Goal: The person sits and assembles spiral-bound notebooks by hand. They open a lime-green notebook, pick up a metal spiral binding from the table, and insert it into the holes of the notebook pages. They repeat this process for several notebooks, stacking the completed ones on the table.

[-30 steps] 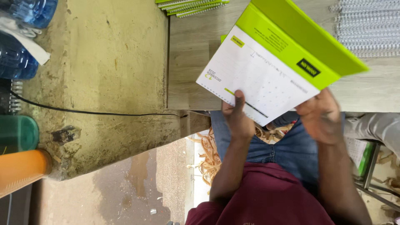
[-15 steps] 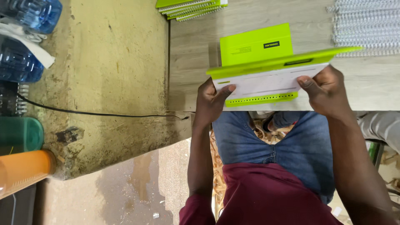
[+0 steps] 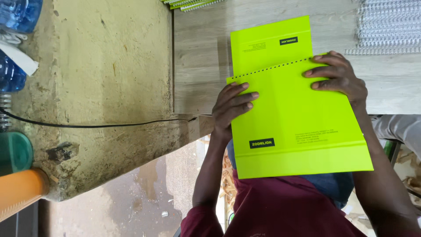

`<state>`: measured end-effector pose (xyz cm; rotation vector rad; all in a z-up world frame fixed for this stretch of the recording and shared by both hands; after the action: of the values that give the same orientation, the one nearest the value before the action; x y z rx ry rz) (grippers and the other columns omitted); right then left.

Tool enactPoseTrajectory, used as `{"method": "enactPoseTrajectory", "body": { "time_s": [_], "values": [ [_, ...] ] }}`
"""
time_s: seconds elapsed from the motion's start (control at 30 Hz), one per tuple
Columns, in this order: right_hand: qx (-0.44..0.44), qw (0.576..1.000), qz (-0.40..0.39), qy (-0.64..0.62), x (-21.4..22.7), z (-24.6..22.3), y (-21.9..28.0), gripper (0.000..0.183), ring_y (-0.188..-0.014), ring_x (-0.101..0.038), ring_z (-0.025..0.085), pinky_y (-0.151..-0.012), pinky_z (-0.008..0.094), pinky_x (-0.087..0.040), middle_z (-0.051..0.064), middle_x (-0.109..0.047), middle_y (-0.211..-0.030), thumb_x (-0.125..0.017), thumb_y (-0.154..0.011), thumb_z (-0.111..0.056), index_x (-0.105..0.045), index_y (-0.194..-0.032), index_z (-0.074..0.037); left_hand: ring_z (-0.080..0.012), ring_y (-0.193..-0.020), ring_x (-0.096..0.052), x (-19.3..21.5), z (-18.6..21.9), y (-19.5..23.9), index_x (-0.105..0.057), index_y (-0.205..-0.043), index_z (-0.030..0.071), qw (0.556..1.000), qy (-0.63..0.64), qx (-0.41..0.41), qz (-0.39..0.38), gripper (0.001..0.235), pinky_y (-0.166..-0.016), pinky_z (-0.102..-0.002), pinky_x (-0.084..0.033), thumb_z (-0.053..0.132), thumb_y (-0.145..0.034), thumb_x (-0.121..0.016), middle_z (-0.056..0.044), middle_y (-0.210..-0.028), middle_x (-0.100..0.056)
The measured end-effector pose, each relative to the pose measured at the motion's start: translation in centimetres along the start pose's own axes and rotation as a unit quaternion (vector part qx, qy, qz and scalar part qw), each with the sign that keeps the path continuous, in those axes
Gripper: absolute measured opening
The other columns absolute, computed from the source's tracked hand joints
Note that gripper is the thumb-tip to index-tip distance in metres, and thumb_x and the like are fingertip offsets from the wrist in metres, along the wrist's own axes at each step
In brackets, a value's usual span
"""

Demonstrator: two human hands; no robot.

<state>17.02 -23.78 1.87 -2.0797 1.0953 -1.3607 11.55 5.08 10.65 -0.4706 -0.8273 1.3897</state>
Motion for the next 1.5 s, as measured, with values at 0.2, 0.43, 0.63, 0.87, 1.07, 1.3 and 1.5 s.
{"method": "enactPoseTrajectory", "body": {
  "time_s": [0.2,0.43,0.63,0.87,1.07,1.3,1.5],
  "values": [
    [0.013,0.998,0.026,0.057,1.6,-2.8,-2.6,0.041,-0.149,-0.047,0.045,-0.130,0.058,-0.028,0.013,-0.059,-0.146,-0.058,-0.103,-0.047,-0.058,-0.132,-0.018,-0.0330,-0.125,-0.068,-0.3,2.0,-0.4,-0.062,-0.125,0.012,0.987,-0.085,-0.134,0.009,0.026,-0.114,-0.051,-0.051,0.033,-0.109,-0.056,-0.009,-0.124,-0.073],
    [-0.054,0.990,0.128,0.001,3.4,-6.1,-5.5,0.043,-0.139,-0.056,0.050,-0.130,0.059,-0.034,0.027,-0.065,-0.130,-0.039,-0.112,-0.034,-0.063,-0.113,0.002,-0.0349,-0.118,-0.071,-0.6,3.3,-1.1,-0.064,-0.117,0.008,0.982,-0.111,-0.151,-0.004,0.016,-0.108,-0.051,-0.054,0.020,-0.109,-0.057,-0.012,-0.120,-0.074],
    [-0.030,0.993,0.113,0.002,3.5,-5.4,-4.6,0.047,-0.141,-0.055,0.048,-0.129,0.058,-0.034,0.025,-0.065,-0.132,-0.038,-0.111,-0.040,-0.063,-0.117,0.000,-0.0336,-0.119,-0.071,-0.8,3.5,-1.2,-0.062,-0.123,0.010,0.982,-0.108,-0.156,-0.013,0.018,-0.110,-0.050,-0.053,0.021,-0.110,-0.056,-0.011,-0.123,-0.073],
    [0.010,1.000,-0.001,0.020,2.7,-1.3,-0.3,0.063,-0.147,-0.050,0.043,-0.132,0.057,-0.026,0.015,-0.059,-0.146,-0.038,-0.103,-0.066,-0.056,-0.135,-0.016,-0.0346,-0.111,-0.075,-1.0,3.2,-0.7,-0.063,-0.116,0.008,0.981,-0.113,-0.154,-0.024,0.018,-0.104,-0.049,-0.057,0.023,-0.107,-0.061,-0.013,-0.119,-0.074],
    [-0.423,0.890,0.050,-0.162,2.5,-5.2,-4.7,0.046,-0.051,-0.022,0.012,-0.056,0.034,-0.020,-0.004,-0.022,-0.059,-0.056,-0.099,-0.023,-0.027,-0.064,-0.017,-0.0263,-0.107,-0.076,-0.6,-3.7,0.1,-0.067,-0.117,0.008,0.901,-0.033,0.430,-0.052,0.054,-0.081,-0.036,-0.058,0.050,-0.084,-0.073,-0.009,-0.113,-0.078],
    [-0.400,0.880,0.240,-0.092,1.2,-2.3,-1.9,0.036,-0.077,-0.045,0.011,-0.070,0.033,-0.037,-0.001,-0.050,-0.078,-0.066,-0.113,-0.022,-0.055,-0.083,-0.005,-0.0224,-0.100,-0.078,-1.0,-5.7,-0.3,-0.077,-0.096,0.006,0.918,0.028,0.396,0.002,0.026,-0.082,-0.036,-0.061,0.031,-0.087,-0.079,-0.010,-0.101,-0.080],
    [-0.355,0.892,0.226,-0.167,-1.8,-0.5,-2.6,0.007,-0.112,-0.064,0.026,-0.102,0.038,-0.054,0.015,-0.064,-0.116,-0.061,-0.105,-0.005,-0.057,-0.111,-0.005,-0.0226,-0.115,-0.070,-2.9,-9.8,2.2,-0.068,-0.113,0.012,0.955,0.126,0.266,0.033,0.019,-0.103,-0.035,-0.057,0.007,-0.096,-0.073,-0.006,-0.115,-0.072]
  ]
}}
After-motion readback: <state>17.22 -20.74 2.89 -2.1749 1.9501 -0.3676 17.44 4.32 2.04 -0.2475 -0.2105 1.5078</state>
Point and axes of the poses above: each hand's wrist, its own y-axis away from the middle knuckle, its own x-axis out of the back of the hand, z = x × y, the point moved 8 cm from there along -y, towards the middle knuckle
